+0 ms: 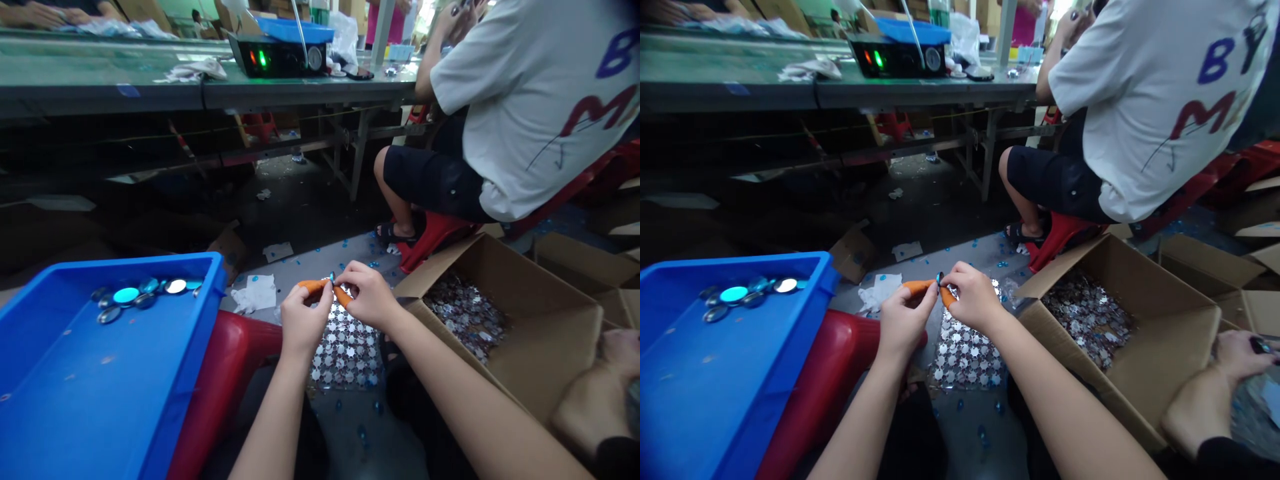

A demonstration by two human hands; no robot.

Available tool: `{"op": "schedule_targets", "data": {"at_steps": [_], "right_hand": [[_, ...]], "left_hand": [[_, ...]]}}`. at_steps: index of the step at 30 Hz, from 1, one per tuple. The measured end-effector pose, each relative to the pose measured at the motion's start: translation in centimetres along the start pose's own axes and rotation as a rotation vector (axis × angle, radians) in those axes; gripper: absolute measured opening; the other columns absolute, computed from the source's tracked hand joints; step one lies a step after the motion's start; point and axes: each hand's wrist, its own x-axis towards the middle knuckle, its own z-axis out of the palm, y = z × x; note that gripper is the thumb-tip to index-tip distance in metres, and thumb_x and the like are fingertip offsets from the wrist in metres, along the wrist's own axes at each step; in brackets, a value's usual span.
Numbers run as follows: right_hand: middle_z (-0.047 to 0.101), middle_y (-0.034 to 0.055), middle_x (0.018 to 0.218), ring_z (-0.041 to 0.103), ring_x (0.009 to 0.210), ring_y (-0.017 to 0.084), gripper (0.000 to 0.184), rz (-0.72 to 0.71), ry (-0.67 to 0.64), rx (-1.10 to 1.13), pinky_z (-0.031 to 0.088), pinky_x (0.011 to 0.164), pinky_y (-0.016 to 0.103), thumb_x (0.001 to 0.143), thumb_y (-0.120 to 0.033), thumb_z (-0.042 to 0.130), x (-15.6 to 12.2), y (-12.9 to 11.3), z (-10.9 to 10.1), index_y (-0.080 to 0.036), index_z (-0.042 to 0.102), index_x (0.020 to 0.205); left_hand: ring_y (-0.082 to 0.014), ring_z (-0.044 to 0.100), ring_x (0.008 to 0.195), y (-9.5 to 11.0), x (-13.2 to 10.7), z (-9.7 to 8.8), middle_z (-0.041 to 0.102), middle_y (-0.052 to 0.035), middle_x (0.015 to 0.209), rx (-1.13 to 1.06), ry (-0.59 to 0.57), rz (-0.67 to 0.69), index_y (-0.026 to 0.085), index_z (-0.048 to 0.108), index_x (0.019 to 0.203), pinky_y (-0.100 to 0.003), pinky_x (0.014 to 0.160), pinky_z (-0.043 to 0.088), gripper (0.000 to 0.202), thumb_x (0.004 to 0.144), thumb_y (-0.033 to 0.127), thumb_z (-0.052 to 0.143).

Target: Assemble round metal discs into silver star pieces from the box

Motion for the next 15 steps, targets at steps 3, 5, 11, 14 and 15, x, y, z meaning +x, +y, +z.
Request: {"op": "schedule_targets", "data": {"at_steps": [3, 5, 11, 14, 15], "right_hand": [[0.062, 0.0026, 0.087, 0.05, 0.064, 0.011, 0.019, 0.006, -0.014, -0.067, 0.038, 0.057, 0.024, 0.077, -0.009, 0.065, -0.21, 0.02, -0.02, -0.021, 0.073, 0.09], [0.062, 0.0025, 0.088, 0.051, 0.066, 0.012, 0.019, 0.001, -0.021, -0.091, 0.038, 0.058, 0.024, 0.078, -0.009, 0.065, -0.33, -0.01, -0.06, -0.021, 0.074, 0.09], [0.061, 0.0023, 0.087, 0.05, 0.064, 0.011, 0.021, -0.007, -0.02, -0.04, 0.038, 0.057, 0.024, 0.077, -0.007, 0.064, -0.19, -0.12, -0.5, -0.021, 0.074, 0.091], [0.062, 0.0023, 0.087, 0.05, 0.063, 0.011, 0.02, -0.005, -0.019, -0.024, 0.037, 0.056, 0.024, 0.077, -0.008, 0.065, -0.13, -0.08, -0.73, -0.02, 0.074, 0.09], [0.062, 0.0024, 0.087, 0.049, 0.062, 0.011, 0.019, -0.004, -0.019, -0.027, 0.038, 0.056, 0.024, 0.077, -0.008, 0.065, -0.13, -0.04, -0.78, -0.02, 0.074, 0.09]], "left_hand": [[-0.0232, 0.07, 0.083, 0.06, 0.1, 0.09, 0.073, -0.0089, 0.091, -0.008, -0.025, -0.049, 0.018, 0.079, 0.088, -0.033, 0.079, 0.056, 0.021, 0.076, 0.035, 0.078], [-0.0235, 0.07, 0.083, 0.0, 0.17, 0.04, 0.073, -0.0089, 0.089, 0.002, -0.038, -0.064, 0.017, 0.078, 0.087, -0.033, 0.078, 0.056, 0.021, 0.075, 0.034, 0.078], [-0.0234, 0.069, 0.088, -0.3, 0.35, -0.32, 0.074, -0.0098, 0.092, -0.088, -0.107, -0.068, 0.016, 0.078, 0.091, -0.032, 0.08, 0.055, 0.027, 0.078, 0.039, 0.078], [-0.0236, 0.069, 0.087, -0.3, 0.44, -0.34, 0.074, -0.01, 0.091, -0.096, -0.115, -0.068, 0.016, 0.078, 0.09, -0.032, 0.08, 0.055, 0.028, 0.078, 0.041, 0.078], [-0.0236, 0.069, 0.086, -0.27, 0.46, -0.32, 0.074, -0.01, 0.09, -0.095, -0.115, -0.07, 0.016, 0.078, 0.09, -0.032, 0.08, 0.055, 0.028, 0.077, 0.041, 0.078]]}}
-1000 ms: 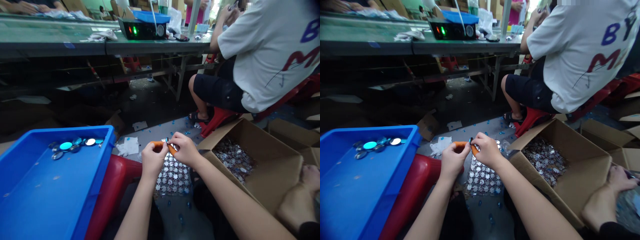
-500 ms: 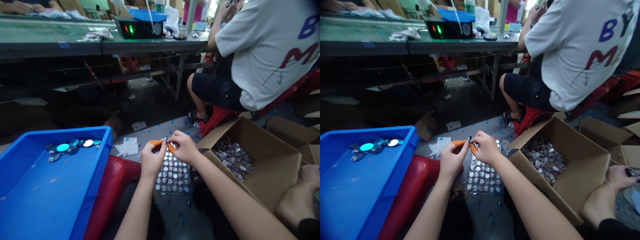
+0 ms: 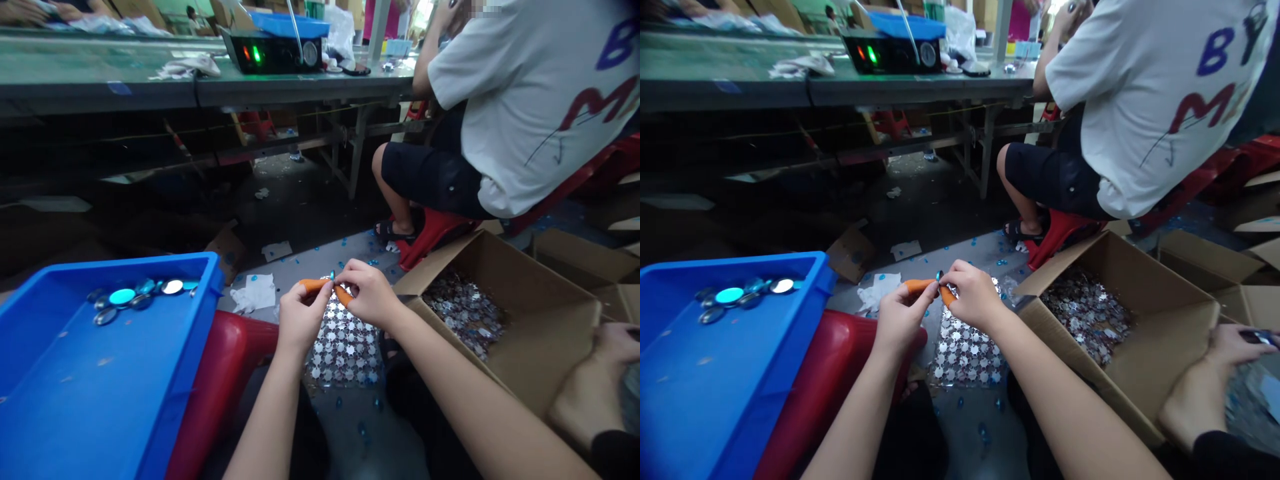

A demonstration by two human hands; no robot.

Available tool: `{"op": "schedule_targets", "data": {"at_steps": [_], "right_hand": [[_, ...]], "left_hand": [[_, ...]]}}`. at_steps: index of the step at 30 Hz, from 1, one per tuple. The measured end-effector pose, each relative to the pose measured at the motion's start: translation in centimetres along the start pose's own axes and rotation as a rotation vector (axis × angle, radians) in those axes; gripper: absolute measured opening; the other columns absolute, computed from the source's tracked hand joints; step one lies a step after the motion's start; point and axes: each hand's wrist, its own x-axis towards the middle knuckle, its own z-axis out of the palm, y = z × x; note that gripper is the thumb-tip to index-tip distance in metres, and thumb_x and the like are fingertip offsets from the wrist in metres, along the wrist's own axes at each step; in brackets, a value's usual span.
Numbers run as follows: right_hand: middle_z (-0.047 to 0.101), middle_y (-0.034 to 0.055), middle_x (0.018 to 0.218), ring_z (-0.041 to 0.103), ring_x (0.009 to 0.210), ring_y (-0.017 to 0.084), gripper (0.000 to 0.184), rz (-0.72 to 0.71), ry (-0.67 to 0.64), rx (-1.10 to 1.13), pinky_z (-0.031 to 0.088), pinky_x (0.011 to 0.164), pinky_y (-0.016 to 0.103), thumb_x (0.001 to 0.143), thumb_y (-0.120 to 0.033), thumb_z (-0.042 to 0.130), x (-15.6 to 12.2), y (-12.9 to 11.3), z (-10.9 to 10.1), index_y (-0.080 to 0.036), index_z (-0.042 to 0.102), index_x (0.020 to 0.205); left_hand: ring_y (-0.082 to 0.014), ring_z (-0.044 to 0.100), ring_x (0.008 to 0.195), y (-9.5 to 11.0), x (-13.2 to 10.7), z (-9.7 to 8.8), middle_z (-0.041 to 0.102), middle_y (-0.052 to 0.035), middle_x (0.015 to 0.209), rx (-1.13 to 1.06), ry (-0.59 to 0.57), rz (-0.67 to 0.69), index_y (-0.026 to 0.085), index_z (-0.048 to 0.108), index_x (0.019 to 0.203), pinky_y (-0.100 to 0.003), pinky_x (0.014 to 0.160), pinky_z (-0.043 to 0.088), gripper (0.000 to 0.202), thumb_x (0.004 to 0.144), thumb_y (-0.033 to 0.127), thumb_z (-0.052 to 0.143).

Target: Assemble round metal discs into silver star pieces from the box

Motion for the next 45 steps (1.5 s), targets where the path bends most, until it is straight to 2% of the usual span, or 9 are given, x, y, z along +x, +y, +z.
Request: {"op": "schedule_targets", "data": {"at_steps": [6, 12, 18, 26, 33, 40, 45], "right_hand": [[0.064, 0.0028, 0.089, 0.052, 0.065, 0.011, 0.02, -0.008, -0.019, -0.047, 0.038, 0.057, 0.024, 0.079, -0.009, 0.065, -0.2, 0.4, 0.1, -0.021, 0.074, 0.091], [0.065, 0.0029, 0.091, 0.055, 0.07, 0.013, 0.017, -0.021, -0.026, -0.09, 0.039, 0.06, 0.025, 0.08, -0.011, 0.066, -0.3, 0.4, 0.5, -0.021, 0.074, 0.09], [0.066, 0.0028, 0.092, 0.057, 0.071, 0.013, 0.016, -0.023, -0.037, -0.113, 0.04, 0.061, 0.025, 0.081, -0.012, 0.065, -0.2, 0.2, 0.6, -0.021, 0.074, 0.09], [0.064, 0.0027, 0.09, 0.053, 0.065, 0.01, 0.016, 0.03, -0.012, -0.009, 0.041, 0.06, 0.024, 0.081, -0.012, 0.067, -0.1, -0.1, 0.5, -0.021, 0.076, 0.091], [0.061, 0.0026, 0.084, 0.049, 0.056, 0.008, 0.012, 0.22, 0.047, 0.286, 0.042, 0.054, 0.023, 0.082, -0.025, 0.072, 0.5, -0.3, 0.5, -0.018, 0.078, 0.091], [0.062, 0.0031, 0.085, 0.049, 0.059, 0.009, 0.011, 0.296, 0.044, 0.306, 0.043, 0.055, 0.024, 0.077, -0.017, 0.07, 0.5, -0.2, 1.3, -0.016, 0.075, 0.087], [0.063, 0.0053, 0.094, 0.059, 0.072, 0.013, 0.014, 0.28, 0.058, 0.349, 0.048, 0.062, 0.024, 0.076, -0.014, 0.066, 0.2, 0.1, 1.9, -0.017, 0.069, 0.089]], "left_hand": [[-0.0228, 0.069, 0.084, 0.0, -0.1, 0.2, 0.073, -0.0089, 0.089, 0.08, 0.007, 0.03, 0.017, 0.077, 0.088, -0.031, 0.077, 0.055, 0.024, 0.079, 0.039, 0.076], [-0.0192, 0.067, 0.072, -0.1, -0.3, 0.6, 0.071, -0.0062, 0.08, 0.221, 0.093, 0.07, 0.017, 0.075, 0.081, -0.029, 0.069, 0.052, 0.018, 0.079, 0.034, 0.074], [-0.0184, 0.064, 0.068, 0.1, -0.5, 0.9, 0.07, -0.0062, 0.077, 0.239, 0.13, 0.055, 0.016, 0.072, 0.078, -0.029, 0.066, 0.05, 0.015, 0.077, 0.031, 0.072], [-0.0179, 0.063, 0.069, -0.1, -0.4, 0.6, 0.069, -0.0048, 0.079, 0.28, 0.165, 0.09, 0.016, 0.071, 0.083, -0.029, 0.067, 0.049, 0.014, 0.08, 0.029, 0.07], [-0.0165, 0.059, 0.073, -0.6, -0.3, 0.4, 0.062, -0.0027, 0.081, 0.448, 0.18, 0.316, 0.016, 0.068, 0.085, -0.029, 0.07, 0.049, 0.007, 0.085, 0.023, 0.066], [-0.0158, 0.057, 0.072, -0.8, -0.4, 0.7, 0.058, -0.003, 0.081, 0.598, 0.143, 0.464, 0.014, 0.065, 0.084, -0.029, 0.069, 0.046, 0.006, 0.087, 0.019, 0.065], [-0.0161, 0.058, 0.073, -0.8, -0.6, 0.7, 0.058, -0.0035, 0.082, 0.601, 0.134, 0.487, 0.013, 0.066, 0.085, -0.029, 0.069, 0.047, 0.005, 0.087, 0.018, 0.066]]}}
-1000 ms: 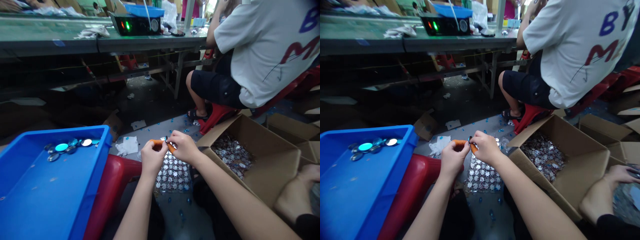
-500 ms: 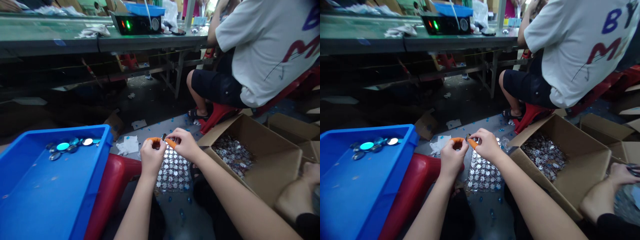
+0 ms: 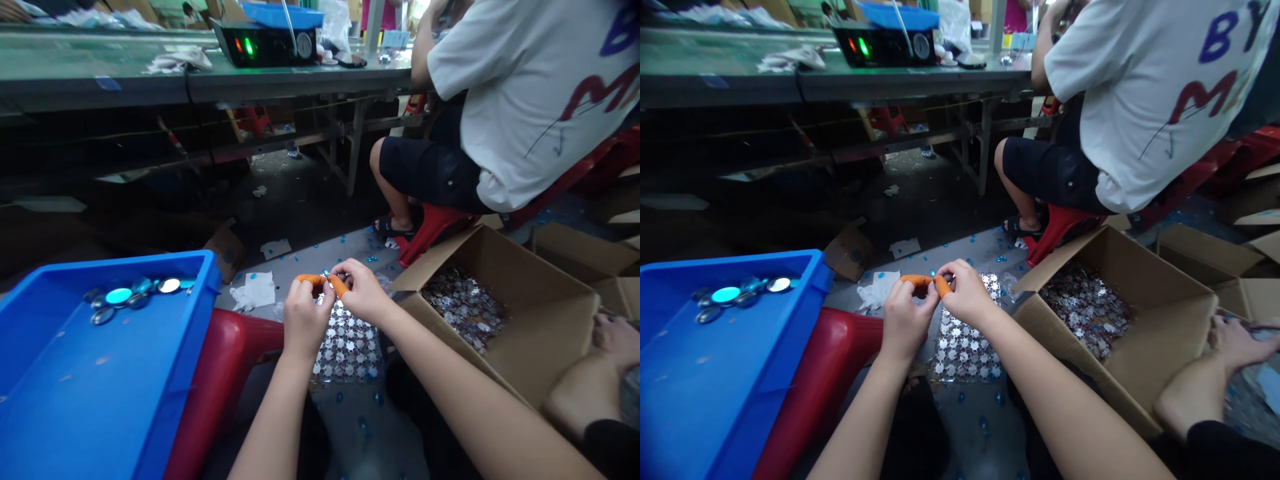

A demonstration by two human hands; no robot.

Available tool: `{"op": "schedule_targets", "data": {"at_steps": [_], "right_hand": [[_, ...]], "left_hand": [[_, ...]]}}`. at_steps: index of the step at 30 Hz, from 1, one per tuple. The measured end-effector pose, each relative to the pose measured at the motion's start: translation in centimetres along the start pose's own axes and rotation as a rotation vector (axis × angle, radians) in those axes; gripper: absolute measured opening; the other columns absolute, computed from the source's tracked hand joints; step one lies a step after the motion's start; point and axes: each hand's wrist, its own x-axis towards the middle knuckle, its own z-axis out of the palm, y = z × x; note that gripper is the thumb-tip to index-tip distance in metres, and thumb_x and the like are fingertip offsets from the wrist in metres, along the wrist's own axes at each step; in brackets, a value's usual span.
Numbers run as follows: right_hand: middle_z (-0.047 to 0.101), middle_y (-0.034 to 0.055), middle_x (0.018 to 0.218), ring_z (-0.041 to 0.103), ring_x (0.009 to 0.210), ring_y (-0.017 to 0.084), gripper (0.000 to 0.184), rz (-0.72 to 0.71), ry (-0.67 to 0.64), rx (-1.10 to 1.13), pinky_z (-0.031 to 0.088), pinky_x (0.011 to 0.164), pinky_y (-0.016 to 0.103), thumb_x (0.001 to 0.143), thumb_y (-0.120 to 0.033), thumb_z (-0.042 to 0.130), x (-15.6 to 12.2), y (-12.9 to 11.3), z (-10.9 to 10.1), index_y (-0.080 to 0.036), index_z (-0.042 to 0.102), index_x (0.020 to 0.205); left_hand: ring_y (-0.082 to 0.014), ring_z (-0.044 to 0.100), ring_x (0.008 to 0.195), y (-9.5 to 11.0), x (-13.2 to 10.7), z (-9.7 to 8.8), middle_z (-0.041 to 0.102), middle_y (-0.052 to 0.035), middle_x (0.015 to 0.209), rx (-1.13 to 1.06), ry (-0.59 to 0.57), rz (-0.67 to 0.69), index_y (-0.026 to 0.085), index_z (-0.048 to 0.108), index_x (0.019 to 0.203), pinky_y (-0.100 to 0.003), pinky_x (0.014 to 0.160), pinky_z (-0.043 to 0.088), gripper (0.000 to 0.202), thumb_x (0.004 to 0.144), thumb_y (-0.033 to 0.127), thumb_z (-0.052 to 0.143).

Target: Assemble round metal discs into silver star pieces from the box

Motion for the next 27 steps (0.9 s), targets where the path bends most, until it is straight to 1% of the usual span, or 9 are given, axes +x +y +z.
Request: {"op": "schedule_targets", "data": {"at_steps": [2, 6, 9, 14, 20, 22, 27], "right_hand": [[0.064, 0.0063, 0.096, 0.06, 0.072, 0.013, 0.013, 0.036, -0.007, 0.07, 0.049, 0.062, 0.025, 0.078, -0.018, 0.066, 0.0, 0.1, 0.1, -0.017, 0.068, 0.091], [0.068, 0.0065, 0.092, 0.057, 0.061, 0.012, 0.018, 0.164, -0.016, 0.2, 0.044, 0.054, 0.024, 0.081, -0.028, 0.068, 0.3, 0.1, 0.1, -0.016, 0.068, 0.094], [0.069, 0.0068, 0.089, 0.057, 0.06, 0.012, 0.021, 0.19, -0.01, 0.237, 0.044, 0.054, 0.024, 0.081, -0.031, 0.069, 0.4, 0.0, 0.0, -0.015, 0.07, 0.094], [0.07, 0.0076, 0.091, 0.052, 0.057, 0.01, 0.022, 0.176, 0.004, 0.212, 0.041, 0.05, 0.024, 0.081, -0.032, 0.069, 0.2, -0.7, -0.2, -0.015, 0.073, 0.094], [0.068, 0.0069, 0.093, 0.051, 0.06, 0.01, 0.016, 0.093, 0.018, 0.138, 0.041, 0.054, 0.024, 0.081, -0.025, 0.068, 0.2, -1.1, -0.6, -0.015, 0.075, 0.091], [0.066, 0.0062, 0.092, 0.051, 0.061, 0.01, 0.016, 0.065, 0.012, 0.105, 0.041, 0.054, 0.024, 0.081, -0.023, 0.068, 0.2, -1.0, -0.6, -0.015, 0.076, 0.092], [0.064, 0.0047, 0.089, 0.05, 0.059, 0.009, 0.014, 0.026, -0.009, 0.058, 0.04, 0.052, 0.023, 0.08, -0.018, 0.067, 0.0, -0.9, -0.7, -0.015, 0.076, 0.091]], "left_hand": [[-0.0161, 0.058, 0.072, 0.1, 0.0, -0.1, 0.059, -0.0032, 0.081, -0.015, 0.025, -0.005, 0.014, 0.067, 0.085, -0.029, 0.069, 0.048, 0.005, 0.086, 0.018, 0.067], [-0.0167, 0.062, 0.078, 0.3, 0.3, -0.3, 0.064, -0.005, 0.086, -0.097, 0.058, -0.017, 0.014, 0.072, 0.092, -0.03, 0.075, 0.051, 0.009, 0.088, 0.021, 0.067], [-0.0171, 0.065, 0.083, 0.5, 0.4, -0.3, 0.067, -0.006, 0.092, -0.181, 0.053, -0.055, 0.016, 0.074, 0.097, -0.03, 0.078, 0.054, 0.012, 0.089, 0.022, 0.067], [-0.0186, 0.067, 0.086, 0.5, 0.4, -0.3, 0.069, -0.0056, 0.093, -0.288, 0.023, -0.183, 0.019, 0.076, 0.096, -0.031, 0.078, 0.056, 0.013, 0.088, 0.027, 0.069], [-0.019, 0.068, 0.084, 0.5, 0.5, -0.2, 0.07, -0.0055, 0.091, -0.332, 0.024, -0.265, 0.019, 0.077, 0.093, -0.031, 0.077, 0.055, 0.015, 0.087, 0.032, 0.07], [-0.0185, 0.067, 0.081, 0.5, 0.5, -0.2, 0.069, -0.0052, 0.089, -0.324, 0.029, -0.268, 0.019, 0.076, 0.091, -0.03, 0.075, 0.055, 0.015, 0.087, 0.032, 0.07], [-0.0175, 0.065, 0.078, 0.7, 0.6, -0.2, 0.067, -0.0043, 0.085, -0.272, 0.048, -0.213, 0.018, 0.075, 0.086, -0.03, 0.072, 0.053, 0.012, 0.087, 0.028, 0.069]]}}
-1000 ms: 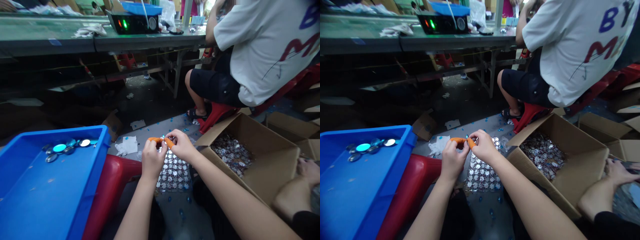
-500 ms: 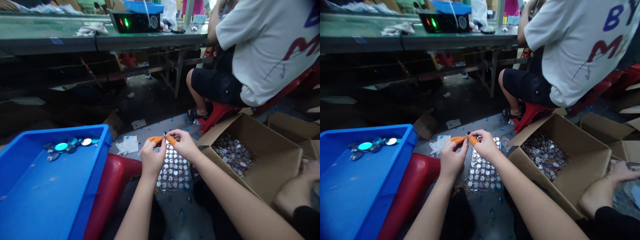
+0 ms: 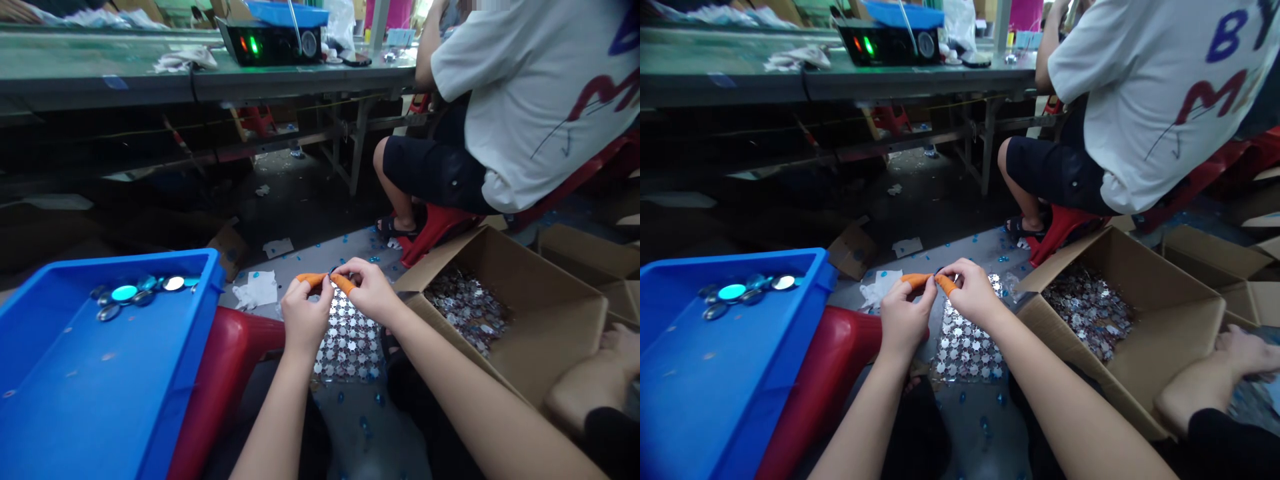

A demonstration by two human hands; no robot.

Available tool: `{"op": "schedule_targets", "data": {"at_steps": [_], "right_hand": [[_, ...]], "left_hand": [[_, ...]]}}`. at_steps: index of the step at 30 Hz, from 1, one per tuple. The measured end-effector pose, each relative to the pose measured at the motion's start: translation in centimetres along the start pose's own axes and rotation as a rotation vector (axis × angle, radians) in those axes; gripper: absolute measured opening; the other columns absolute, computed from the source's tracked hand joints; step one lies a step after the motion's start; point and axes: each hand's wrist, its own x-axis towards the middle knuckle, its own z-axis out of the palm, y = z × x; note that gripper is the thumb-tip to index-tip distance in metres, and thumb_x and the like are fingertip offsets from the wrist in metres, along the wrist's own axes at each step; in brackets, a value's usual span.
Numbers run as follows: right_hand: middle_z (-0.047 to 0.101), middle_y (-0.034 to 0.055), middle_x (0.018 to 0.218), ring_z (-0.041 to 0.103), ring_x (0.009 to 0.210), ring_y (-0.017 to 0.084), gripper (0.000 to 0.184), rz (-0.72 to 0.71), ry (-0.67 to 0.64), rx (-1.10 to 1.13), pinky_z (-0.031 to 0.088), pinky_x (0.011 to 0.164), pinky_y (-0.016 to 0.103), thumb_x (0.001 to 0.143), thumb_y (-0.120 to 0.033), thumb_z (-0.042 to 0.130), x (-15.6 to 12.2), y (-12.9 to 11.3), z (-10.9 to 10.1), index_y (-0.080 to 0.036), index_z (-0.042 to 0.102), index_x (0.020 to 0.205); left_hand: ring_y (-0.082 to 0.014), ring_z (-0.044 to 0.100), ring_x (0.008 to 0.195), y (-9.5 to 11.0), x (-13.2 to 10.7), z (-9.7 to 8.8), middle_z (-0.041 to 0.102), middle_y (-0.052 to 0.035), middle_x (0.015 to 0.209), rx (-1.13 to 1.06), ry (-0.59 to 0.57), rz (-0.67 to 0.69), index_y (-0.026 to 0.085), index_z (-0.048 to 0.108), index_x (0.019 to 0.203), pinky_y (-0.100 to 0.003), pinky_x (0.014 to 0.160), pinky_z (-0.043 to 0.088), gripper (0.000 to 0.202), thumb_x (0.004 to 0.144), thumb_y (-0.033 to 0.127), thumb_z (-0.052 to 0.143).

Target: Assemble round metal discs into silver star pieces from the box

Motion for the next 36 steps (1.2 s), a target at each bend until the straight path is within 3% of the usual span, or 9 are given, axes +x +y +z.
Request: {"op": "schedule_targets", "data": {"at_steps": [5, 13, 18, 30, 36], "right_hand": [[0.066, 0.0058, 0.089, 0.048, 0.057, 0.009, 0.013, 0.038, 0.017, -0.022, 0.04, 0.052, 0.024, 0.079, -0.021, 0.068, -0.2, -0.7, -0.1, -0.015, 0.076, 0.088], [0.07, 0.006, 0.086, 0.05, 0.057, 0.011, 0.017, 0.138, 0.077, 0.011, 0.041, 0.052, 0.024, 0.077, -0.028, 0.07, -0.5, -0.6, 0.6, -0.017, 0.076, 0.088], [0.068, 0.0058, 0.088, 0.049, 0.054, 0.009, 0.017, 0.171, 0.09, 0.04, 0.041, 0.05, 0.024, 0.075, -0.026, 0.07, -0.6, -0.3, 0.9, -0.016, 0.073, 0.089], [0.059, 0.0046, 0.09, 0.054, 0.068, 0.011, 0.013, -0.056, -0.029, -0.006, 0.046, 0.059, 0.023, 0.083, -0.029, 0.066, -0.4, -0.4, -0.2, -0.017, 0.066, 0.089], [0.06, 0.003, 0.085, 0.051, 0.065, 0.011, 0.019, 0.029, -0.117, 0.115, 0.043, 0.056, 0.023, 0.084, -0.034, 0.067, -0.2, -0.4, -0.6, -0.017, 0.064, 0.093]], "left_hand": [[-0.0174, 0.063, 0.079, 0.1, -0.1, -0.1, 0.066, -0.0041, 0.086, 0.024, -0.02, 0.06, 0.018, 0.073, 0.088, -0.03, 0.073, 0.052, 0.011, 0.089, 0.025, 0.065], [-0.0224, 0.06, 0.083, -0.9, -0.6, 0.3, 0.061, -0.009, 0.088, 0.354, 0.019, 0.279, 0.014, 0.067, 0.091, -0.035, 0.076, 0.049, 0.014, 0.095, 0.026, 0.059], [-0.0247, 0.06, 0.088, -1.1, -0.9, 0.6, 0.061, -0.0105, 0.091, 0.403, 0.015, 0.358, 0.014, 0.065, 0.094, -0.037, 0.079, 0.049, 0.013, 0.096, 0.024, 0.056], [-0.0179, 0.058, 0.079, -0.2, -0.1, 0.0, 0.059, -0.0048, 0.087, 0.156, -0.013, 0.136, 0.017, 0.064, 0.092, -0.031, 0.074, 0.048, 0.007, 0.092, 0.023, 0.062], [-0.0182, 0.062, 0.08, 0.0, 0.2, -0.4, 0.063, -0.0049, 0.088, 0.011, -0.029, -0.005, 0.017, 0.068, 0.091, -0.031, 0.075, 0.051, 0.012, 0.09, 0.029, 0.064]]}}
